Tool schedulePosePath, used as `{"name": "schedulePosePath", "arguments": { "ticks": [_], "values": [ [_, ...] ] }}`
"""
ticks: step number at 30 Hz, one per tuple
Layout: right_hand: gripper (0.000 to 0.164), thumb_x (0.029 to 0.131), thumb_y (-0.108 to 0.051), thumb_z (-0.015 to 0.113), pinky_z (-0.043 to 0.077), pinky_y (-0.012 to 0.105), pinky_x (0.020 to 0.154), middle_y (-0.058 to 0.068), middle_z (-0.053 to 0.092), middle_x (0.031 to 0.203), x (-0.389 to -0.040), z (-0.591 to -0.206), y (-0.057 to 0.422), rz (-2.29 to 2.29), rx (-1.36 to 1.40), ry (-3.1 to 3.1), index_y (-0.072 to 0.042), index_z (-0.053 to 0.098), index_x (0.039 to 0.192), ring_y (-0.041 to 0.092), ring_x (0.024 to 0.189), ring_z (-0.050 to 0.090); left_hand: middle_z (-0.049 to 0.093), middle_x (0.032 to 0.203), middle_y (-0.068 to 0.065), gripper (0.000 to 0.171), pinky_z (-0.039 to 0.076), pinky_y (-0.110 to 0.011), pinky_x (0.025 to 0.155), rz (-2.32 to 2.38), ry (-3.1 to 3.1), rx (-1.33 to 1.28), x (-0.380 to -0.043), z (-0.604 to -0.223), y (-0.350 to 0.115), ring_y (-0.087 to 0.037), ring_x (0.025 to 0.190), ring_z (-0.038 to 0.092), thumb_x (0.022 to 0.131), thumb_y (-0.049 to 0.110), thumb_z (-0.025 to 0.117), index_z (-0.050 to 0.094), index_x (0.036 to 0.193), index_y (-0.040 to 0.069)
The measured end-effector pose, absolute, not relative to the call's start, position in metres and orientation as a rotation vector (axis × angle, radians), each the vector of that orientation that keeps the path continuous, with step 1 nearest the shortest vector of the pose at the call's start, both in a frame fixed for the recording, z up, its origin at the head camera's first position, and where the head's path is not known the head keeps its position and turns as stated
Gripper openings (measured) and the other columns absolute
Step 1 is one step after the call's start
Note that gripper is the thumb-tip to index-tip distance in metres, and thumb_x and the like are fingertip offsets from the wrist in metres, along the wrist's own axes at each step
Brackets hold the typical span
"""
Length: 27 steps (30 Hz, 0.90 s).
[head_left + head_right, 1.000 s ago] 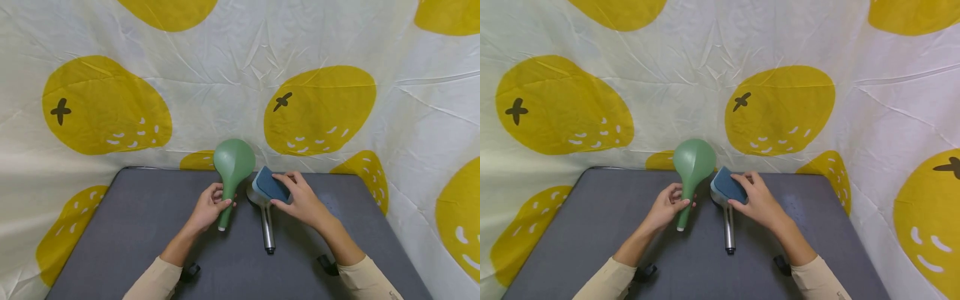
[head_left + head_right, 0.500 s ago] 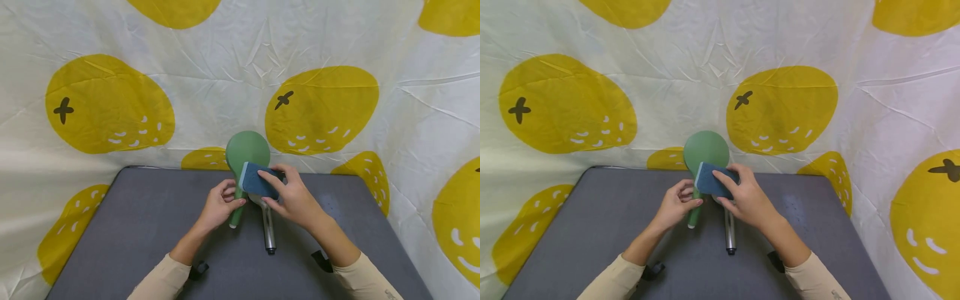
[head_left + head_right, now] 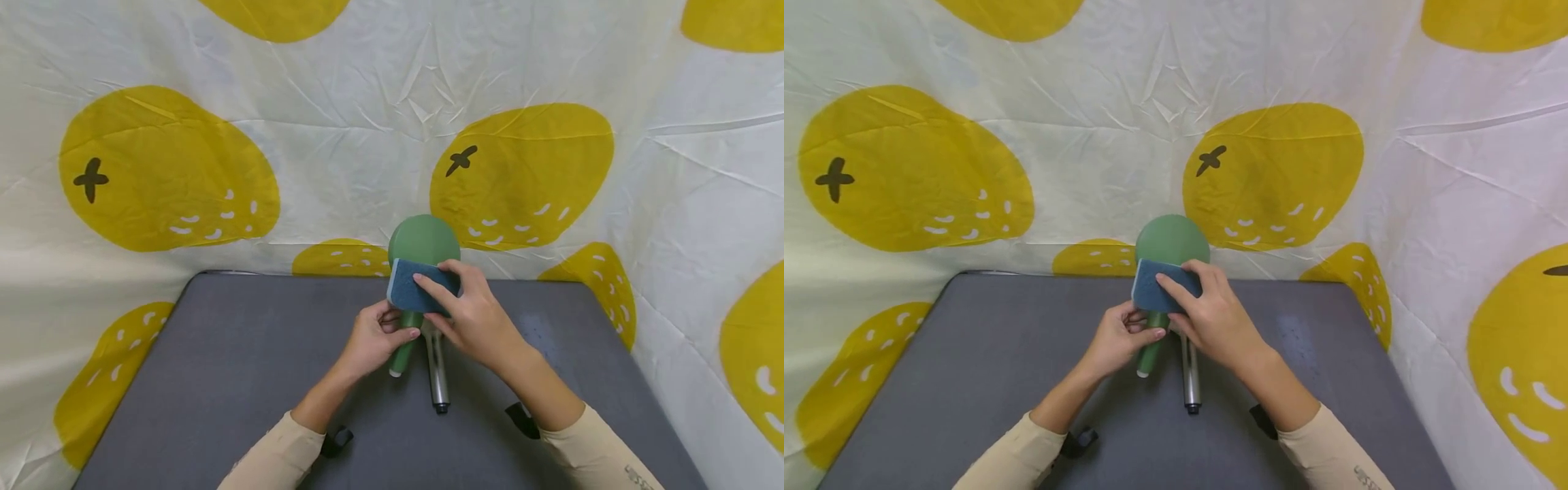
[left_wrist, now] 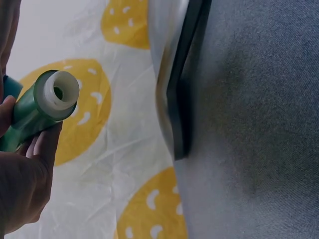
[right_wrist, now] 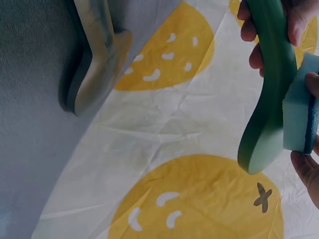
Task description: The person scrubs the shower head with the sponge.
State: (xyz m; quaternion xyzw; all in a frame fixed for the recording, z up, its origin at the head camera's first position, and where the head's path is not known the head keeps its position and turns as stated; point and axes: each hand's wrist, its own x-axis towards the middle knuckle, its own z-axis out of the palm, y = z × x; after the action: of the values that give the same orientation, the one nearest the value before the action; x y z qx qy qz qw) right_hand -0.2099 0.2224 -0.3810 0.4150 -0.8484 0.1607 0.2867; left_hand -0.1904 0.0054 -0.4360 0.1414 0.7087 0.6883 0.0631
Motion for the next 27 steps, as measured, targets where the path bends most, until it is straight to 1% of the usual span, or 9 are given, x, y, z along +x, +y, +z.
{"name": "schedulePosePath", "arguments": {
  "ticks": [1, 3, 7, 14, 20, 23, 27],
  "values": [
    [0.074, 0.079, -0.021, 0.092, 0.055, 0.059, 0.096, 0.029, 0.050, 0.135, -0.211, -0.380, 0.223, 0.429, 1.097, -2.273, -0.016, 0.058, 0.144, 0.047, 0.121, 0.050, 0.069, 0.127, -0.026, 0.054, 0.064, -0.037, 0.089, 2.072, 2.143, 0.435, -0.190, -0.436, 0.006, -0.037, 0.113, 0.072, 0.091, 0.000, 0.076, 0.056, 0.142, -0.003],
    [0.071, 0.081, -0.022, 0.090, 0.054, 0.059, 0.097, 0.029, 0.050, 0.135, -0.213, -0.377, 0.224, 0.431, 1.081, -2.289, -0.015, 0.059, 0.144, 0.047, 0.122, 0.050, 0.069, 0.127, -0.027, 0.055, 0.064, -0.037, 0.089, 2.062, 2.149, 0.457, -0.190, -0.437, 0.008, -0.038, 0.112, 0.072, 0.092, 0.001, 0.075, 0.055, 0.143, -0.003],
    [0.068, 0.083, -0.022, 0.089, 0.052, 0.059, 0.099, 0.030, 0.050, 0.135, -0.221, -0.372, 0.228, 0.453, 1.052, -2.311, -0.013, 0.059, 0.143, 0.047, 0.122, 0.050, 0.070, 0.127, -0.025, 0.056, 0.064, -0.035, 0.087, 2.034, 2.148, 0.474, -0.189, -0.441, 0.010, -0.036, 0.111, 0.073, 0.093, 0.002, 0.075, 0.055, 0.145, -0.001],
    [0.063, 0.087, -0.020, 0.086, 0.053, 0.057, 0.097, 0.030, 0.048, 0.136, -0.243, -0.359, 0.237, 0.576, 0.970, -2.394, -0.012, 0.060, 0.144, 0.044, 0.120, 0.049, 0.071, 0.127, -0.021, 0.060, 0.064, -0.031, 0.086, 1.997, 2.144, 0.438, -0.185, -0.447, 0.012, -0.033, 0.110, 0.074, 0.091, 0.002, 0.077, 0.056, 0.147, 0.004],
    [0.061, 0.088, -0.015, 0.084, 0.046, 0.058, 0.101, 0.030, 0.046, 0.134, -0.265, -0.345, 0.244, 0.702, 0.917, -2.435, -0.010, 0.060, 0.144, 0.043, 0.121, 0.046, 0.070, 0.127, -0.025, 0.059, 0.064, -0.032, 0.088, 2.001, 2.130, 0.452, -0.184, -0.450, 0.012, -0.037, 0.112, 0.072, 0.091, 0.002, 0.077, 0.055, 0.146, 0.001],
    [0.060, 0.090, -0.014, 0.082, 0.046, 0.056, 0.101, 0.030, 0.045, 0.134, -0.271, -0.341, 0.249, 0.739, 0.886, -2.466, -0.010, 0.059, 0.145, 0.042, 0.121, 0.047, 0.069, 0.127, -0.026, 0.058, 0.063, -0.032, 0.088, 1.994, 2.132, 0.451, -0.183, -0.450, 0.012, -0.038, 0.112, 0.072, 0.091, 0.002, 0.077, 0.056, 0.146, 0.000],
    [0.060, 0.091, -0.014, 0.081, 0.046, 0.056, 0.102, 0.028, 0.044, 0.135, -0.271, -0.337, 0.253, 0.766, 0.844, -2.503, -0.010, 0.058, 0.145, 0.041, 0.122, 0.047, 0.069, 0.127, -0.026, 0.058, 0.064, -0.032, 0.087, 1.980, 2.138, 0.452, -0.182, -0.449, 0.013, -0.038, 0.112, 0.072, 0.091, 0.002, 0.077, 0.056, 0.145, -0.001]
  ]
}}
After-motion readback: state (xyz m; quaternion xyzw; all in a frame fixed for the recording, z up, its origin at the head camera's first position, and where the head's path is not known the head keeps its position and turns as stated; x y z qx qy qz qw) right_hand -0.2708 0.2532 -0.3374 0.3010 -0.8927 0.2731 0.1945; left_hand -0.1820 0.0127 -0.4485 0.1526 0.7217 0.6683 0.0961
